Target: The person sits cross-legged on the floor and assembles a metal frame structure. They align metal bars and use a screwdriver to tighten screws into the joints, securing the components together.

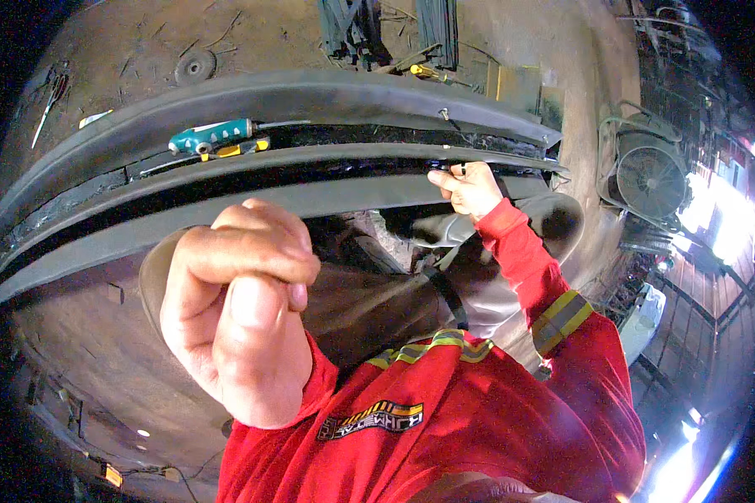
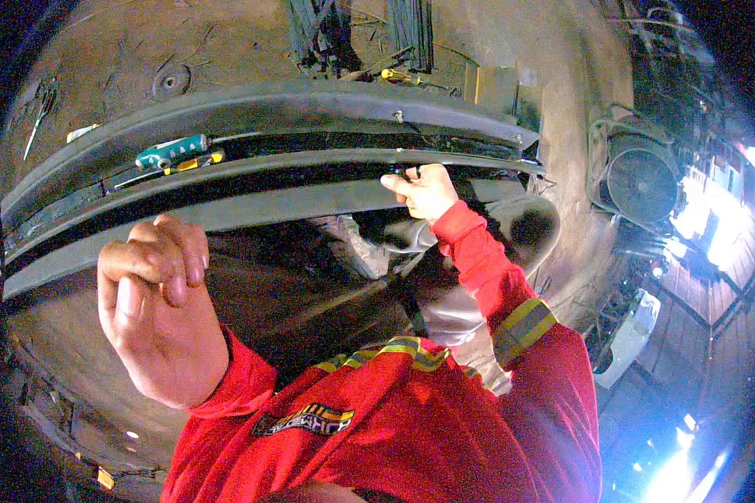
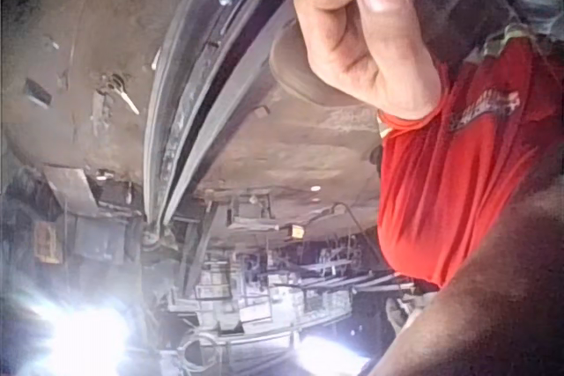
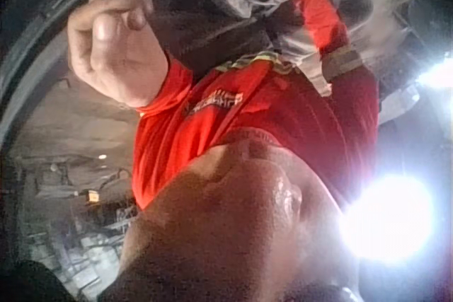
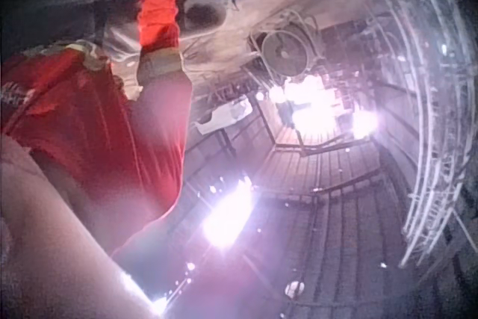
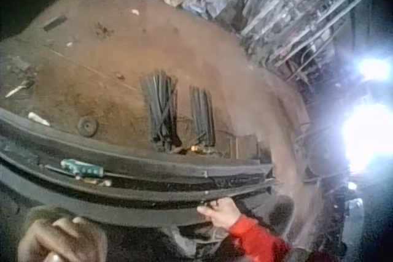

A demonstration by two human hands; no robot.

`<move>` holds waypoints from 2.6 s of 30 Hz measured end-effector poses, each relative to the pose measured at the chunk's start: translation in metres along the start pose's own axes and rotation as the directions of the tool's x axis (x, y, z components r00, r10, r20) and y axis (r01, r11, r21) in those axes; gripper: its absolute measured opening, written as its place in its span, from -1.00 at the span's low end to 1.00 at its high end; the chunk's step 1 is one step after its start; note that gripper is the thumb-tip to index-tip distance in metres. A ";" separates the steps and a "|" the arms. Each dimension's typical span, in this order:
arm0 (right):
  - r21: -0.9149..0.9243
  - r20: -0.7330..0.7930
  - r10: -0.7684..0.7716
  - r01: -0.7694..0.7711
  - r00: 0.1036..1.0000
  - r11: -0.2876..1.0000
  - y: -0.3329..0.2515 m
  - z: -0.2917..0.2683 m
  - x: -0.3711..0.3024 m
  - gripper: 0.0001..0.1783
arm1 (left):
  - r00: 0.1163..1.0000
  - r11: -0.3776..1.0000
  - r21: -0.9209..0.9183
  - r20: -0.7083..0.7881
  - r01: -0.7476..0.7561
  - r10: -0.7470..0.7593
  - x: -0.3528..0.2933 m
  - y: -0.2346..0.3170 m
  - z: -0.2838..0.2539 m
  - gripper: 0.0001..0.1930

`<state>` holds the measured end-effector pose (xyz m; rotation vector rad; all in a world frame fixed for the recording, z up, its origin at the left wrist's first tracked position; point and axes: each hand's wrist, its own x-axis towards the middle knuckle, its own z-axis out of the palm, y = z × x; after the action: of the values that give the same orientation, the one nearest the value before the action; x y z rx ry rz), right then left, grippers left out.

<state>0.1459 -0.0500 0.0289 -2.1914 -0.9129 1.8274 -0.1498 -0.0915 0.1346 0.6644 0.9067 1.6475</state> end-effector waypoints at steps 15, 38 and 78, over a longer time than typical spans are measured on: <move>-0.141 -0.044 -0.091 0.084 0.995 0.986 0.029 -0.011 -0.022 -0.59 | 0.999 0.999 -0.021 0.024 -0.041 0.041 0.002 -0.015 0.020 -0.80; -0.445 -0.762 -0.361 -0.030 0.537 0.895 0.126 -0.223 0.023 -0.55 | 0.946 0.794 0.594 0.313 -0.130 -0.079 -0.038 -0.050 0.129 -0.93; -0.607 -0.746 -0.523 -0.100 0.412 0.788 0.130 -0.193 0.031 -0.51 | 0.884 0.647 0.739 0.414 -0.188 -0.217 -0.043 -0.066 0.144 -0.94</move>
<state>0.3745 -0.0873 -0.0115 -2.6102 -1.4308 -0.0152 0.0126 -0.0921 0.1599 1.5711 1.2271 0.9247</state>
